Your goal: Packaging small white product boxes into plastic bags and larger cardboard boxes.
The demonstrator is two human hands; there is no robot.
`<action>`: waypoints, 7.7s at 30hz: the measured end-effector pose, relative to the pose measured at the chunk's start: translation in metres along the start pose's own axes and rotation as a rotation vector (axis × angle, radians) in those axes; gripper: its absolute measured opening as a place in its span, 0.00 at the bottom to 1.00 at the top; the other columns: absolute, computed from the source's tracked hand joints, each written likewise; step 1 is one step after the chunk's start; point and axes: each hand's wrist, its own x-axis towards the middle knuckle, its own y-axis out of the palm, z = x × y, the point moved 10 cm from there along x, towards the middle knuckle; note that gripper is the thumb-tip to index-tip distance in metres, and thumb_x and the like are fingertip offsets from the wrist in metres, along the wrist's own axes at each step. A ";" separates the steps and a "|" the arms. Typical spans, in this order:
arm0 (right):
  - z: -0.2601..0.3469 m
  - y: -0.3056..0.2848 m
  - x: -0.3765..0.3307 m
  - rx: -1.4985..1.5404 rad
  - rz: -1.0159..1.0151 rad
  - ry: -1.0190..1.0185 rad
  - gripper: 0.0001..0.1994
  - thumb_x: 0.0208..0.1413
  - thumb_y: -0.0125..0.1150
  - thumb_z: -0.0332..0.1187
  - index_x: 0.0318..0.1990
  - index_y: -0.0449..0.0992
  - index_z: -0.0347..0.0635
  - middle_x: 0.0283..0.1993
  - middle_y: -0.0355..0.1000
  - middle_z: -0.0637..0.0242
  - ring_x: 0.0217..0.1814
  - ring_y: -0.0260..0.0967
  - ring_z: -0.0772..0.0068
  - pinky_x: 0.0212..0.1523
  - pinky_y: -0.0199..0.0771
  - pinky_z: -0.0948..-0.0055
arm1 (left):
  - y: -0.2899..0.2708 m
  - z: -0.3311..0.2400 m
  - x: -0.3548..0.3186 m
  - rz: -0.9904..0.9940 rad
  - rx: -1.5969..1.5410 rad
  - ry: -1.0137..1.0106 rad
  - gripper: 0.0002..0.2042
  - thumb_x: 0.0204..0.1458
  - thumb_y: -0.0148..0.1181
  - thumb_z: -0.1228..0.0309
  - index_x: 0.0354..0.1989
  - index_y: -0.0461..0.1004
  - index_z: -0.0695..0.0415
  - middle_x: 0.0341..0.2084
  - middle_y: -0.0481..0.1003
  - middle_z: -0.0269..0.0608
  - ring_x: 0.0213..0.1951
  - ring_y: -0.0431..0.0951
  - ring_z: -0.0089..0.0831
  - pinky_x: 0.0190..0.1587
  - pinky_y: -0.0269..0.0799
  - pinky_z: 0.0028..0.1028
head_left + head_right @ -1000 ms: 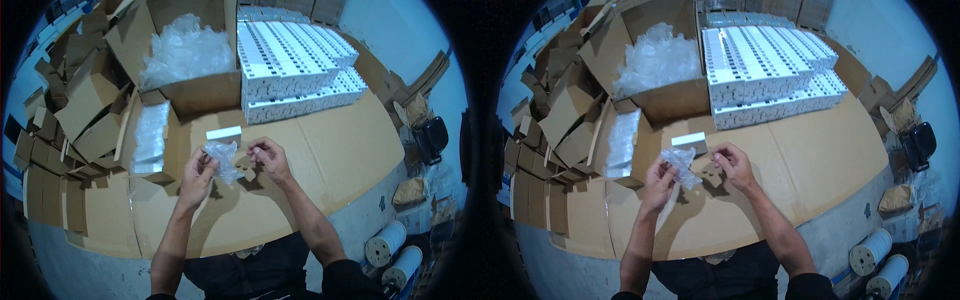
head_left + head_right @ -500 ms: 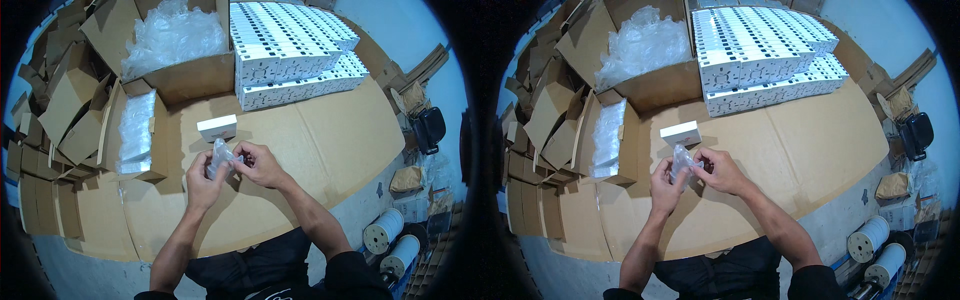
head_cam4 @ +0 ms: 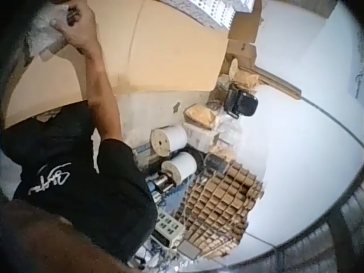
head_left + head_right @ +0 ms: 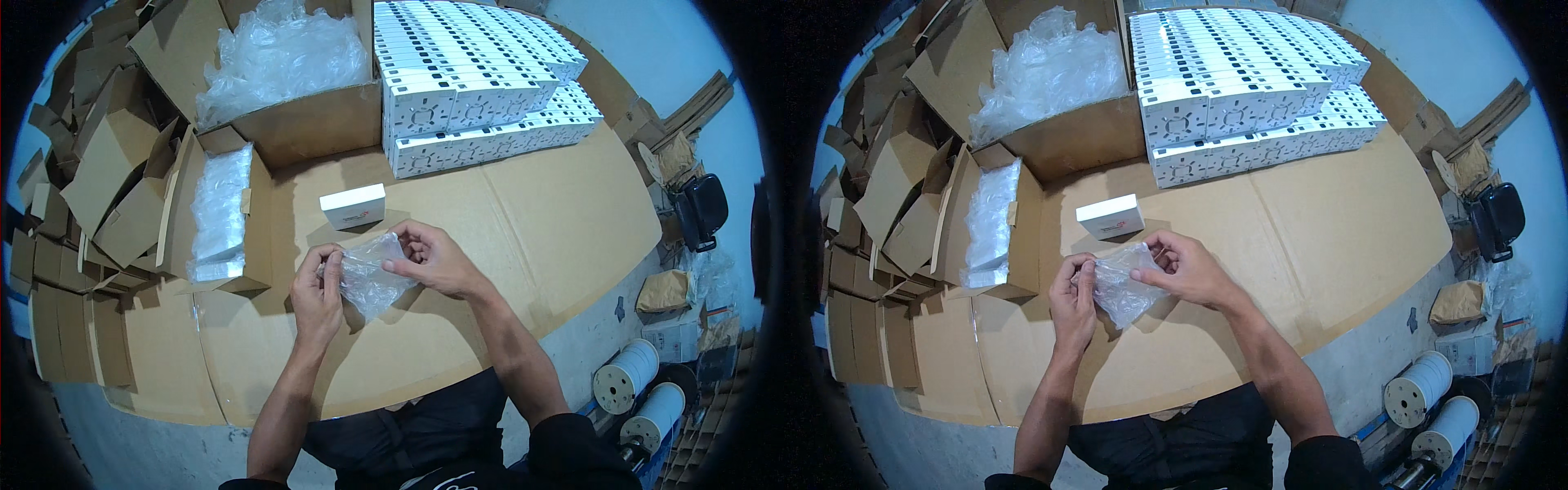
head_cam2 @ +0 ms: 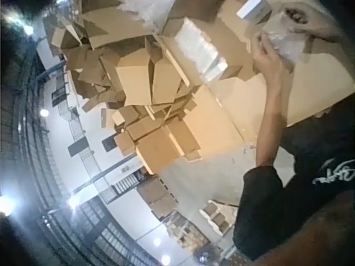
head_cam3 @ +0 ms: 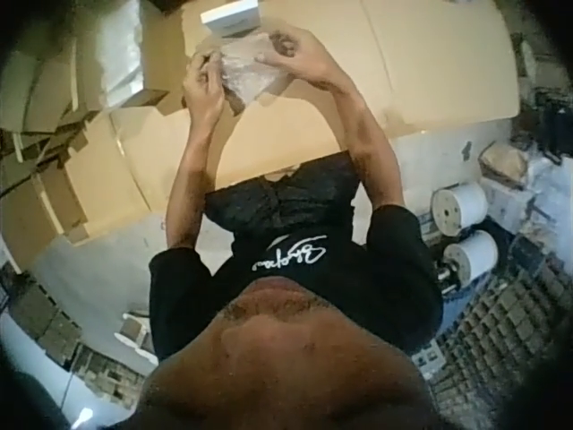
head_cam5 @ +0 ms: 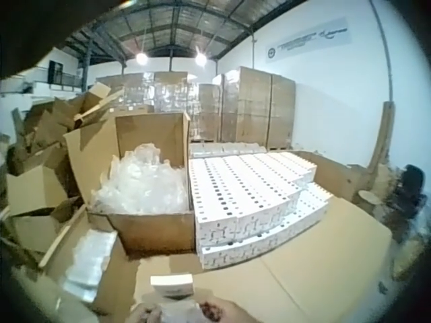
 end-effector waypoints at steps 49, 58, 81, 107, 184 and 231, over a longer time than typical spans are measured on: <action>0.022 -0.014 -0.019 0.285 -0.395 -0.416 0.11 0.63 0.62 0.32 0.44 0.66 0.39 0.38 0.67 0.70 0.39 0.65 0.84 0.38 0.67 0.81 | 0.017 0.028 -0.015 0.010 -0.553 -0.203 0.09 0.67 0.53 0.72 0.49 0.75 0.62 0.34 0.77 0.33 0.32 0.74 0.17 0.32 0.70 0.22; -0.002 0.008 -0.009 -0.121 -0.331 -0.212 0.09 0.69 0.56 0.34 0.39 0.70 0.37 0.21 0.66 0.71 0.21 0.60 0.80 0.25 0.64 0.71 | 0.009 0.002 -0.017 -0.056 -0.146 -0.048 0.10 0.68 0.51 0.69 0.42 0.75 0.64 0.28 0.75 0.35 0.31 0.72 0.20 0.33 0.70 0.26; 0.011 -0.023 0.010 0.148 -0.260 -0.269 0.08 0.69 0.58 0.32 0.43 0.78 0.36 0.34 0.73 0.75 0.36 0.68 0.87 0.36 0.69 0.81 | 0.022 0.007 -0.003 0.329 -0.263 -0.121 0.24 0.49 0.72 0.82 0.54 0.68 0.62 0.46 0.76 0.41 0.47 0.79 0.26 0.53 0.77 0.27; 0.108 0.069 0.003 -1.027 0.581 -0.378 0.12 0.61 0.59 0.34 0.48 0.79 0.40 0.37 0.80 0.48 0.38 0.78 0.43 0.42 0.78 0.52 | 0.023 0.000 -0.005 0.332 0.151 -0.068 0.21 0.50 0.73 0.76 0.52 0.72 0.61 0.38 0.81 0.43 0.41 0.82 0.29 0.46 0.78 0.33; 0.029 -0.020 0.036 0.198 0.096 -0.269 0.07 0.60 0.63 0.21 0.42 0.71 0.38 0.41 0.70 0.69 0.47 0.69 0.79 0.54 0.73 0.72 | 0.018 0.012 -0.002 0.278 -0.288 -0.188 0.15 0.59 0.67 0.74 0.52 0.72 0.64 0.42 0.78 0.37 0.45 0.77 0.23 0.52 0.73 0.27; 0.016 -0.005 0.036 0.099 0.014 -0.109 0.13 0.61 0.66 0.27 0.52 0.80 0.32 0.44 0.80 0.66 0.45 0.75 0.79 0.49 0.77 0.75 | 0.018 0.001 0.047 0.151 -0.355 -0.047 0.17 0.61 0.65 0.70 0.55 0.75 0.64 0.49 0.79 0.42 0.51 0.77 0.26 0.55 0.74 0.29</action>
